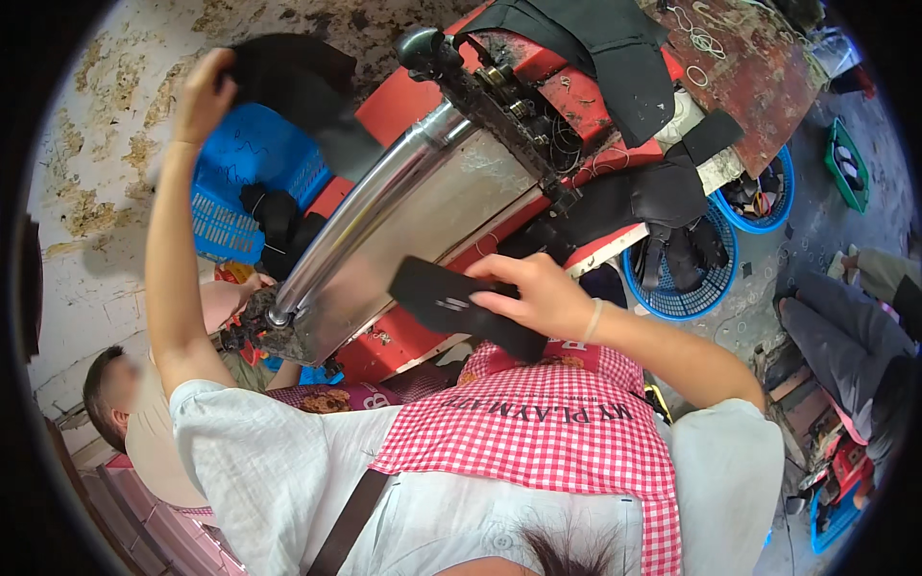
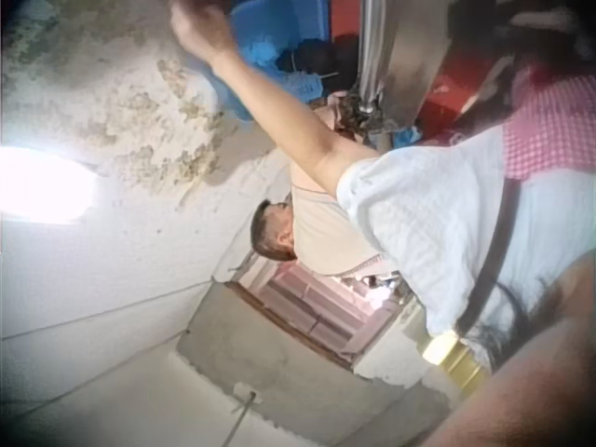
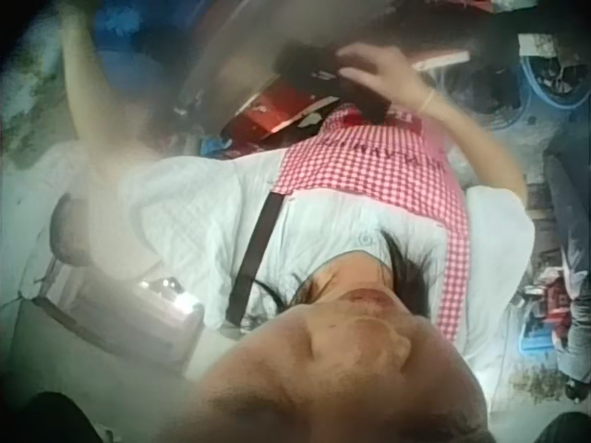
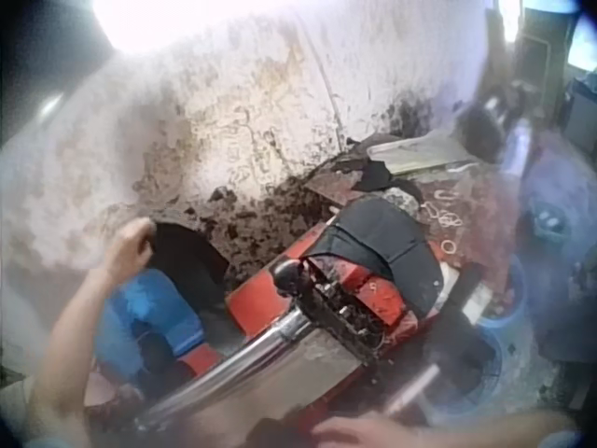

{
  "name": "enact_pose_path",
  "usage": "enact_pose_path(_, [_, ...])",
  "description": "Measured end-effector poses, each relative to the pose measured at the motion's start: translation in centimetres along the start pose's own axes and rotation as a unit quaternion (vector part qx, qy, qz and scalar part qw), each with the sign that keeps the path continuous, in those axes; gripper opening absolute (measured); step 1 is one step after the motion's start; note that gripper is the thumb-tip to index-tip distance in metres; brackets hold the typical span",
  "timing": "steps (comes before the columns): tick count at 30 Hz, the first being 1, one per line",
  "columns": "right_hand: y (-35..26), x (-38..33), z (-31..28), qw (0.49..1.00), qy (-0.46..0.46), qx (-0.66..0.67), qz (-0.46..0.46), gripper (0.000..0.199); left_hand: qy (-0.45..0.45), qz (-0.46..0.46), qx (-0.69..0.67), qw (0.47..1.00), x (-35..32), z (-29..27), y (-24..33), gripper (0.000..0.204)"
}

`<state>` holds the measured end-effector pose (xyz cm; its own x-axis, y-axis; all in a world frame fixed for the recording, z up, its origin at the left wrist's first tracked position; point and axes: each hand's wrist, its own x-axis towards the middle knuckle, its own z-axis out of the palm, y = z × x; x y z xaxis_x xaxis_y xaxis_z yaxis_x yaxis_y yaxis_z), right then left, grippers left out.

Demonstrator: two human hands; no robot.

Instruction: The person cuts fabric strips using scissors, feeds the straps and shoe pieces through a roller machine alongside a coworker, and handles the processed shoe components.

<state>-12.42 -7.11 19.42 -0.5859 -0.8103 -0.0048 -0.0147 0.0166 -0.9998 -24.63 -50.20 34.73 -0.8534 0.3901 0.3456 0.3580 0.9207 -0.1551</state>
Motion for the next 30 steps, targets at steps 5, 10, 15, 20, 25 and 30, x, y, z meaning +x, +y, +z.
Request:
enact_pose_path(5, [1.3,5.2,3.7,0.992,0.095,0.041,0.074,0.027,-0.325,-0.004,-0.24,0.915,-3.7,5.9,11.0,0.022])
enact_pose_path(10, [1.6,5.8,5.8,0.989,0.115,0.084,0.027,0.038,-0.356,-0.101,-0.349,0.861,-6.7,8.2,13.2,0.01])
enact_pose_path(15, [6.4,-2.0,1.6,0.985,-0.09,-0.142,0.035,0.03,-0.235,-0.089,-0.293,0.923,-5.9,7.6,10.1,0.025])
enact_pose_path(20, [12.2,0.1,-4.0,0.86,0.047,-0.499,-0.091,0.026,-0.263,-0.073,-0.197,0.942,-0.5,1.6,4.5,0.021])
enact_pose_path(25, [14.5,0.4,-5.6,0.844,0.015,-0.53,-0.087,0.026,-0.198,-0.058,-0.102,0.973,1.6,-1.2,-0.1,0.023])
enact_pose_path(30, [11.4,-0.3,-5.9,0.812,-0.025,-0.547,-0.204,0.018,-0.117,-0.048,0.023,0.992,1.4,-5.3,-3.7,0.019])
